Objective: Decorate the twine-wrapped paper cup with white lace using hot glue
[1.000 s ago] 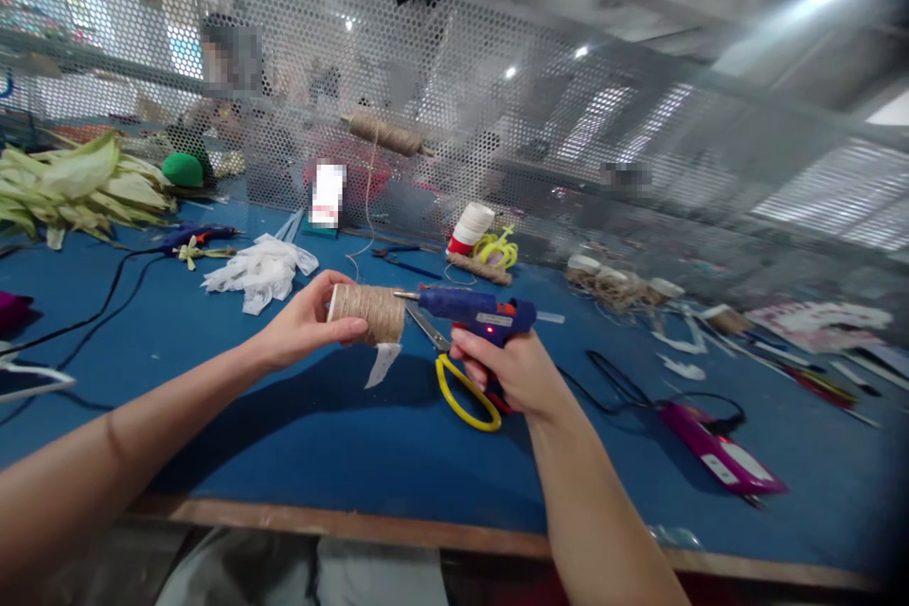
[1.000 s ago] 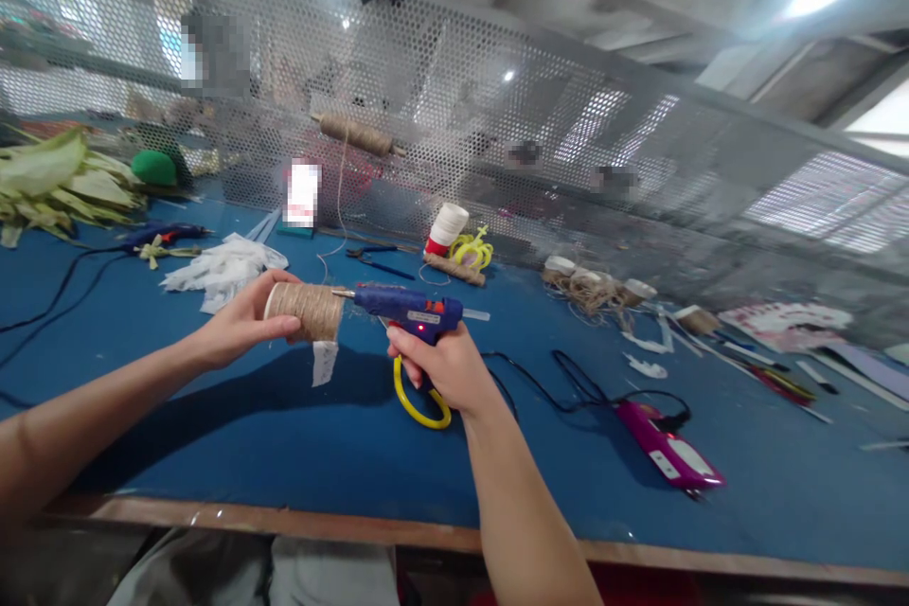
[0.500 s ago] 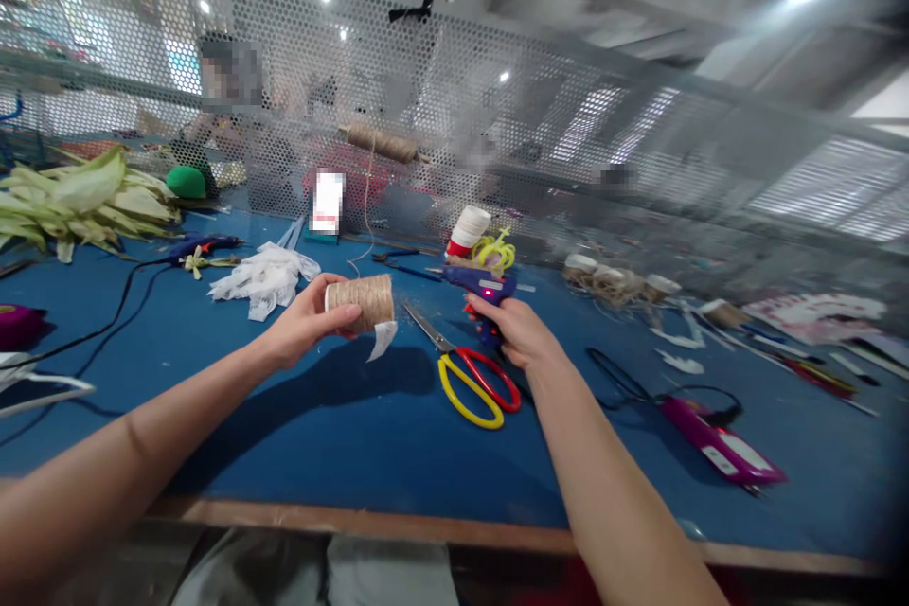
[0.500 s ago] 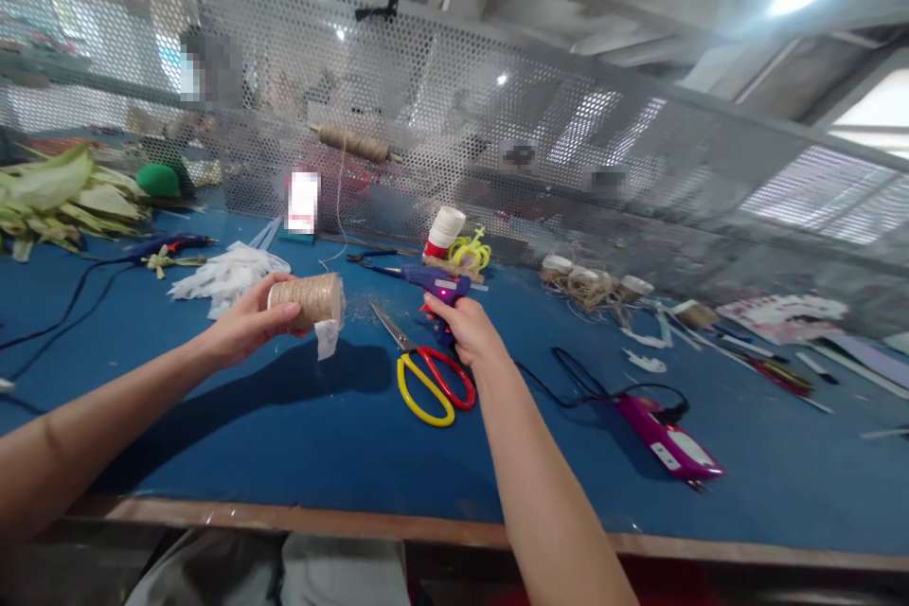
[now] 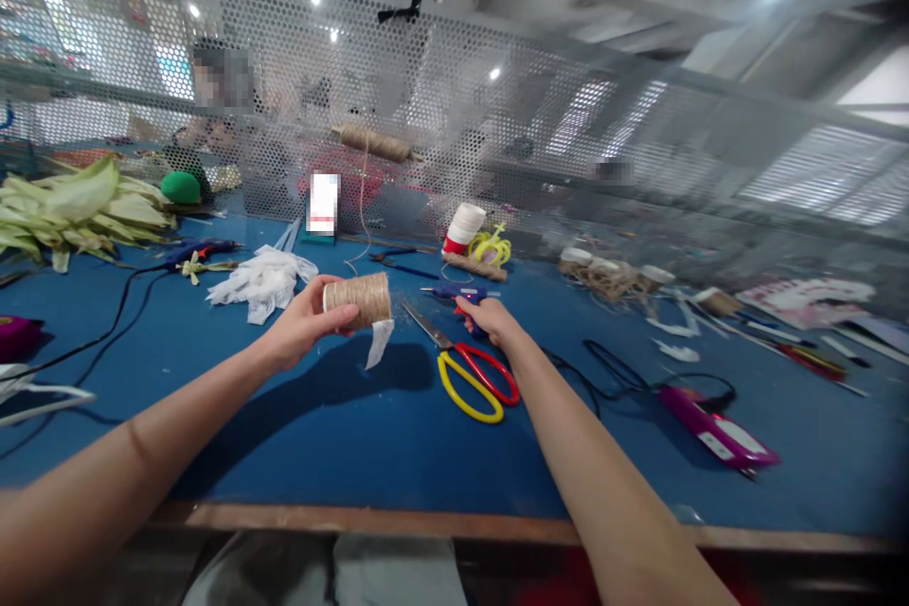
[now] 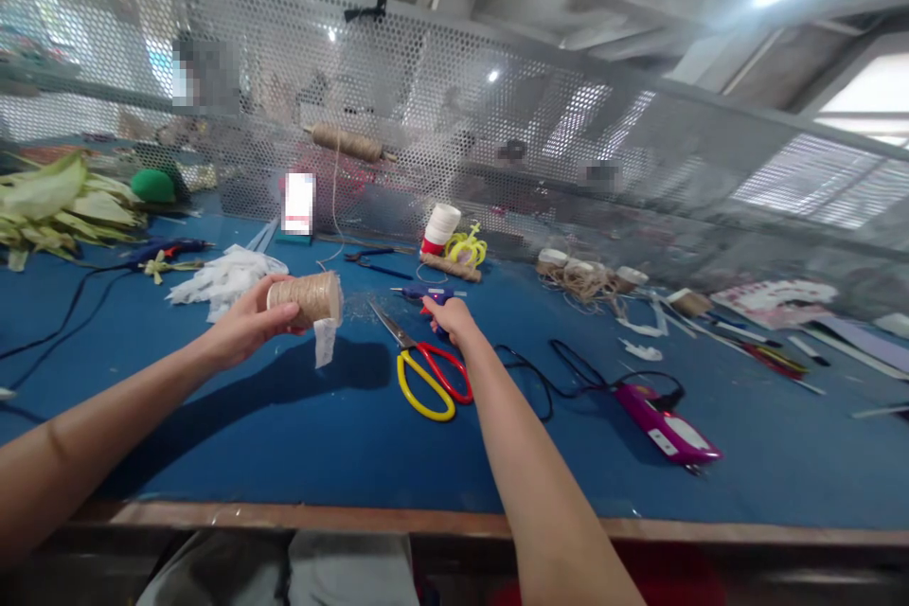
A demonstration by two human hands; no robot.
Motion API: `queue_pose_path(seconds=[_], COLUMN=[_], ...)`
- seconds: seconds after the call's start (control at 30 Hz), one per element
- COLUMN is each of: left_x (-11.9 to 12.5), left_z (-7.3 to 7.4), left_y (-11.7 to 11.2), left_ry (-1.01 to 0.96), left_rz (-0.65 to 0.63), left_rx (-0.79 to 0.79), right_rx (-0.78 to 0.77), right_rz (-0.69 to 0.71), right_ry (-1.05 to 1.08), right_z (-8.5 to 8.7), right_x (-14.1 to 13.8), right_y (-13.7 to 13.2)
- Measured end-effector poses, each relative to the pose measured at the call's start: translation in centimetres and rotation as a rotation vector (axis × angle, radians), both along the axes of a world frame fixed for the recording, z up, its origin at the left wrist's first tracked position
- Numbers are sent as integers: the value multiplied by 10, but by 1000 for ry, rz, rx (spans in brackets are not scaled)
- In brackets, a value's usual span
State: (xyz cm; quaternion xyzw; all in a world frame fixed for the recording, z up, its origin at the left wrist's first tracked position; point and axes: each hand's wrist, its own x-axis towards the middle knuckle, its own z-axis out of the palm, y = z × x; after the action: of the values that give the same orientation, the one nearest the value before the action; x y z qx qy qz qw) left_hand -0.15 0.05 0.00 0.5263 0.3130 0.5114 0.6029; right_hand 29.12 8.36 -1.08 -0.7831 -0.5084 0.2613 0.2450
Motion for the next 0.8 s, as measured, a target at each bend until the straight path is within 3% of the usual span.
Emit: queue_pose_path(seconds=[0.2,0.27,0.4,0.47,0.53,0.67,0.8], left_x=[-1,-1,0,1,1,2,3], left_z=[-3,-3,0,1,3,3,2], left_y=[2,3,1,0,-2,-4,-4], left_ry=[-48,-73,-115,-135,-154,-163,-176], left_rz=[-50,-68,-90,-99,-119,-166,-199], left_rx=[-26,-44,-91,-111,-129,-158,-177], right_rx=[98,182,349,596,768,949,964], right_rz=[17,91,458,815,951,995,1004], right_ry=[-298,-348,-291,-147,-110,-141,-133], right_z=[15,25,45,49,49,42,37], right_x=[-14,-25,-57,-73,-85,-98,-100], right_y=[-8,-21,-58,-75,-87,-93,-91])
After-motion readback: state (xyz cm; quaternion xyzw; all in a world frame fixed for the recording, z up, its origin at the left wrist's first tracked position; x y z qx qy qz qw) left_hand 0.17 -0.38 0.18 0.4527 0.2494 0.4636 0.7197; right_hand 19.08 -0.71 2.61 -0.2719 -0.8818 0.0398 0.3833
